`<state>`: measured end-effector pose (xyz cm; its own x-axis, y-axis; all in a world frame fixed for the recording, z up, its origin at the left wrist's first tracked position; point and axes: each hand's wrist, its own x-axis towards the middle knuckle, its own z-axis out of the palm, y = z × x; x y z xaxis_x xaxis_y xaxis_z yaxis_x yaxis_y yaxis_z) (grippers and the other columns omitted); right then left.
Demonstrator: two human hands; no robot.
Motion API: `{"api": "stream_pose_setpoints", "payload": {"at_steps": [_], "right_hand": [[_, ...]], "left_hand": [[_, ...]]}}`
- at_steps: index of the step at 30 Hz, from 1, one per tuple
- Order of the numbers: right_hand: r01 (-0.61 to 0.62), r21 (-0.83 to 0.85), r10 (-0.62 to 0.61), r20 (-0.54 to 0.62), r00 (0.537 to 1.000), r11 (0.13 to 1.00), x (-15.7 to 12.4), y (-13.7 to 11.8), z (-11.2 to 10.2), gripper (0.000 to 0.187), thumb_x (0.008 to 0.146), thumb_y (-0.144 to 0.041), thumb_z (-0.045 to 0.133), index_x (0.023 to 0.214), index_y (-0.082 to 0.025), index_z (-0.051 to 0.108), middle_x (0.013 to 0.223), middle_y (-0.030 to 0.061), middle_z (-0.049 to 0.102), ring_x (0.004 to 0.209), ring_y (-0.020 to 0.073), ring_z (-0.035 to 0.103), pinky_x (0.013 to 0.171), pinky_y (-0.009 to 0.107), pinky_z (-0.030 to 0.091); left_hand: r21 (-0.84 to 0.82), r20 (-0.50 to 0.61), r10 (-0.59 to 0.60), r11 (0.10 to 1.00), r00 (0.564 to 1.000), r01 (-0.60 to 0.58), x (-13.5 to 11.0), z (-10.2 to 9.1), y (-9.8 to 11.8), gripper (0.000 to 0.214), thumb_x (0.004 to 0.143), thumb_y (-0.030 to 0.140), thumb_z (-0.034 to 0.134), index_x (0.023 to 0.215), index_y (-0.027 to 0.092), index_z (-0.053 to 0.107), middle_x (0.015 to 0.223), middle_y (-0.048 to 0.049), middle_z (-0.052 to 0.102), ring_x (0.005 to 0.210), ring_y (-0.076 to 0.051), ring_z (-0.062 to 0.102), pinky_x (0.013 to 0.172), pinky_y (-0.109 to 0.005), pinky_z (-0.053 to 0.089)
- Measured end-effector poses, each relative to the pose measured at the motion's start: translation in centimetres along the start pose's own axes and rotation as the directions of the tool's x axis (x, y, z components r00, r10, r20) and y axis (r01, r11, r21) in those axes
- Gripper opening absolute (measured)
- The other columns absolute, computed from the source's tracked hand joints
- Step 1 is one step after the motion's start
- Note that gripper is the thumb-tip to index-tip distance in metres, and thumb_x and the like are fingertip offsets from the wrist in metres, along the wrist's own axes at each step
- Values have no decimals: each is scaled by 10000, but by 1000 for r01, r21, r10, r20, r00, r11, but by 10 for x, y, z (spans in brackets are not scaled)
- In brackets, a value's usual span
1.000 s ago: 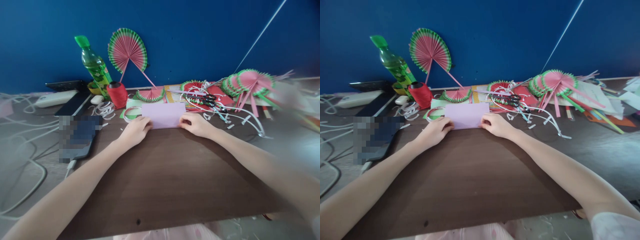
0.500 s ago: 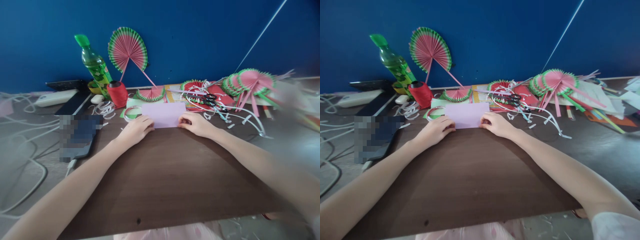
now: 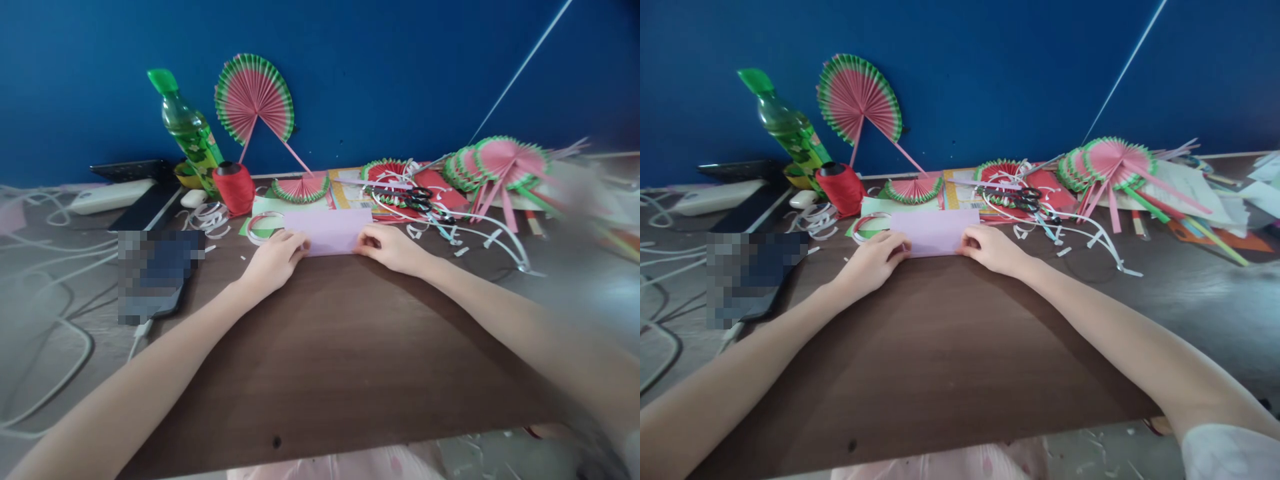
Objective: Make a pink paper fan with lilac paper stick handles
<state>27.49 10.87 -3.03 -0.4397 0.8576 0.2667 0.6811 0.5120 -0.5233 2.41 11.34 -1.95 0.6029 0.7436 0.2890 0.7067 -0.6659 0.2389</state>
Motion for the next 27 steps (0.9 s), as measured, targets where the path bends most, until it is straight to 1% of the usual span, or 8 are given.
{"api": "stream_pose_setpoints", "payload": {"at_steps": [5, 8, 13, 17, 20, 22, 24, 27], "right_hand": [[48, -39, -49, -30, 998, 998, -1, 0, 1, 190, 838, -305, 542, 699, -189, 485, 704, 22, 520, 688, 155, 474, 648, 281, 364], [55, -44, -56, -5, 998, 998, -1, 1, 0, 170, 846, -285, 532, 712, -184, 504, 689, 17, 520, 672, 148, 471, 640, 276, 357], [68, -27, -68, -4, 998, 997, -2, 2, -1, 210, 833, -361, 552, 726, -181, 532, 683, 15, 518, 661, 145, 465, 622, 268, 353], [76, -33, -77, -19, 997, 997, -1, 1, 0, 206, 852, -314, 521, 702, -173, 530, 683, 18, 526, 663, 140, 460, 634, 268, 347], [35, -11, -35, -9, 999, 999, 0, -1, 0, 213, 844, -296, 524, 669, -175, 528, 638, 4, 517, 608, 128, 439, 592, 260, 331], [3, 4, -3, 9, 1000, 1000, 1, -2, 0, 222, 836, -300, 533, 651, -177, 518, 616, -3, 507, 579, 125, 428, 573, 258, 325], [6, -3, -6, 4, 1000, 1000, 2, -3, 0, 208, 827, -287, 545, 653, -179, 507, 639, 5, 517, 608, 135, 447, 596, 267, 340], [79, -43, -81, -25, 996, 996, 1, -4, 0, 138, 818, -239, 557, 699, -185, 511, 725, 32, 545, 719, 168, 482, 677, 293, 369]], "left_hand": [[116, -38, 103, 988, 994, -98, -1, -1, -1, 165, 863, 150, 441, 784, 174, 583, 850, -54, 569, 820, -186, 497, 777, -335, 417], [84, -15, 126, 989, 992, -124, -2, -1, -4, 132, 861, 195, 480, 777, 166, 577, 825, -47, 566, 809, -181, 504, 753, -314, 422], [81, 4, 92, 992, 996, -93, -2, -2, -1, 168, 882, 182, 434, 807, 153, 581, 829, -58, 592, 808, -184, 515, 753, -308, 423], [105, -1, 56, 993, 998, -55, -1, 0, 2, 210, 892, 181, 398, 802, 147, 584, 825, -67, 604, 816, -199, 523, 770, -331, 431], [55, 23, -4, 998, 1000, 3, 0, 1, 2, 160, 878, 174, 427, 818, 151, 574, 827, -59, 617, 831, -200, 539, 772, -333, 439], [44, 24, -14, 999, 1000, 13, 0, 1, 2, 142, 874, 162, 428, 860, 157, 569, 854, -55, 621, 844, -198, 540, 758, -324, 444], [110, 11, 31, 993, 999, -32, -1, 1, 3, 173, 874, 135, 402, 881, 163, 573, 887, -60, 614, 846, -199, 531, 750, -324, 441], [261, 2, 129, 957, 992, -125, -1, 1, 4, 229, 871, 105, 367, 842, 160, 587, 902, -78, 592, 830, -199, 515, 752, -330, 430]]}}
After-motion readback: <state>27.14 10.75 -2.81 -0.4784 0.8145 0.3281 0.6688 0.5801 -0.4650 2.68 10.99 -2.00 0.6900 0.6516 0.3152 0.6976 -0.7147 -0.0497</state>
